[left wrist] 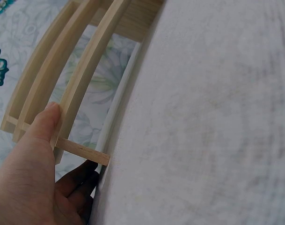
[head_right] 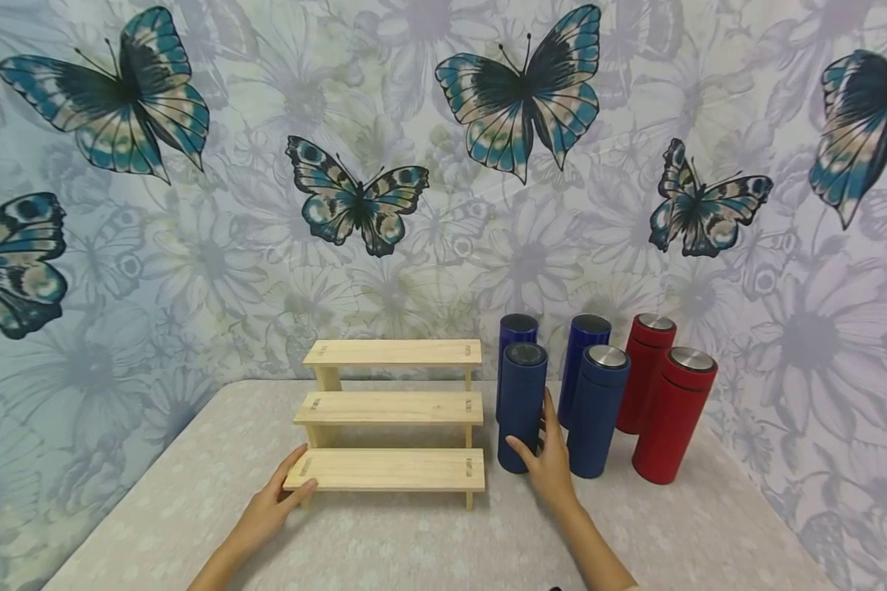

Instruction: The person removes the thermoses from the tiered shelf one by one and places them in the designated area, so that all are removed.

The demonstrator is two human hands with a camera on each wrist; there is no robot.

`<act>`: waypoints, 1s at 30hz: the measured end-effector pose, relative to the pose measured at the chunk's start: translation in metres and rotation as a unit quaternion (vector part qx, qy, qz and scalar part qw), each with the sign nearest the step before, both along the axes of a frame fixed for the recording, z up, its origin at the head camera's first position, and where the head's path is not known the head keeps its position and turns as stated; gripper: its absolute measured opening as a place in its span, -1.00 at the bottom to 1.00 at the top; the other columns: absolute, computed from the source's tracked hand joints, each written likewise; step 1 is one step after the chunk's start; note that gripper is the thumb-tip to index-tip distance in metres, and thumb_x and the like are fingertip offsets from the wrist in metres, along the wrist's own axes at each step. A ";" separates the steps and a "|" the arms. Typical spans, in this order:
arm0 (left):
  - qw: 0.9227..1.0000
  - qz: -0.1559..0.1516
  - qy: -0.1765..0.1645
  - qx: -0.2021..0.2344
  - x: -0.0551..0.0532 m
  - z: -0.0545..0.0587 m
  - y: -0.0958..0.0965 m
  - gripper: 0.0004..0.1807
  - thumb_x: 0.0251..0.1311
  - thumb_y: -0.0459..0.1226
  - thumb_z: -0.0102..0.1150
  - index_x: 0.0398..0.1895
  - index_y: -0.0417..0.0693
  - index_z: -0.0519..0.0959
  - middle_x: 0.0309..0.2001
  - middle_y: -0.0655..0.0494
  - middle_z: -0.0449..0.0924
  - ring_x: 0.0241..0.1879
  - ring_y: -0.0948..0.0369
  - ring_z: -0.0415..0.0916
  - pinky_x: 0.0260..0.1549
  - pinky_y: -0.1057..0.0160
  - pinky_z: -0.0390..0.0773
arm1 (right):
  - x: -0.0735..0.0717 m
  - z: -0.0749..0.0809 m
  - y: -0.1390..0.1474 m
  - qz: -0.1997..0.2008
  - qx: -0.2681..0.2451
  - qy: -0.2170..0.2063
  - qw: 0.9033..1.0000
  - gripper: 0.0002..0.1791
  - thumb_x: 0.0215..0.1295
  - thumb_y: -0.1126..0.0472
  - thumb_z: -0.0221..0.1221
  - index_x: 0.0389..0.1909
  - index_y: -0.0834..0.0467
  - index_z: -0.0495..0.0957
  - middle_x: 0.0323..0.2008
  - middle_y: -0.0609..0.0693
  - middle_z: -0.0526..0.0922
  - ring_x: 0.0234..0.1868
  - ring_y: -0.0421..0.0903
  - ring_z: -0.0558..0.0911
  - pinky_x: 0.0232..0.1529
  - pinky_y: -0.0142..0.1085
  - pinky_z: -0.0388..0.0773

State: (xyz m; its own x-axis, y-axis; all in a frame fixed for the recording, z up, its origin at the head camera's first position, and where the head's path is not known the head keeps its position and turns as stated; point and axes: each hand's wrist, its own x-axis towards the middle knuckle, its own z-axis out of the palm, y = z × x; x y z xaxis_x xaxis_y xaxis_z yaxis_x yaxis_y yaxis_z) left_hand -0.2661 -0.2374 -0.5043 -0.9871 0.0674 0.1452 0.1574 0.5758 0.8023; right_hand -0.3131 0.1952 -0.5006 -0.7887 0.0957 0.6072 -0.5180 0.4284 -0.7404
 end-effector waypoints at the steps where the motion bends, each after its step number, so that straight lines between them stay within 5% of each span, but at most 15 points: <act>1: 1.000 0.000 0.000 0.000 0.000 0.000 0.000 -0.22 0.25 0.08 0.01 0.44 0.11 -0.04 0.30 -0.34 0.11 0.12 -0.30 0.28 -0.04 -0.25 0.35 | 0.000 0.000 0.000 -0.003 0.000 0.001 1.000 0.11 0.05 0.27 0.34 0.45 -0.12 -0.22 0.22 0.38 0.20 0.10 0.35 0.37 -0.12 0.23 0.42; 27: 1.000 0.002 -0.008 -0.004 0.000 0.000 -0.002 -0.23 0.24 0.10 0.00 0.44 0.19 -0.05 0.33 -0.30 0.06 0.16 -0.33 0.20 -0.06 -0.30 0.33 | 0.005 0.001 0.000 -0.026 0.009 0.020 0.999 0.12 0.01 0.31 0.37 0.46 -0.01 -0.19 0.24 0.29 0.22 0.11 0.25 0.37 -0.10 0.21 0.42; 30: 0.999 0.024 -0.017 0.015 0.001 0.003 -0.003 -0.23 0.22 0.11 0.03 0.43 0.13 0.01 0.27 -0.32 0.19 0.13 -0.27 0.29 -0.08 -0.23 0.40 | 0.007 0.005 -0.001 -0.037 0.021 0.020 0.999 0.13 0.01 0.28 0.37 0.46 0.00 -0.21 0.27 0.30 0.18 0.16 0.26 0.33 -0.05 0.20 0.39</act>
State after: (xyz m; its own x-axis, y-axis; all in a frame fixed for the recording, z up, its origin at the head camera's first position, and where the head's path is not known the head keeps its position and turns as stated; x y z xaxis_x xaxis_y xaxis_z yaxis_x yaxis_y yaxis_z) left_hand -0.2653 -0.2406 -0.5016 -0.9934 0.0162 0.1135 0.1032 0.5580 0.8234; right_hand -0.3057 0.1940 -0.4960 -0.7556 0.1267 0.6427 -0.5122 0.4974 -0.7002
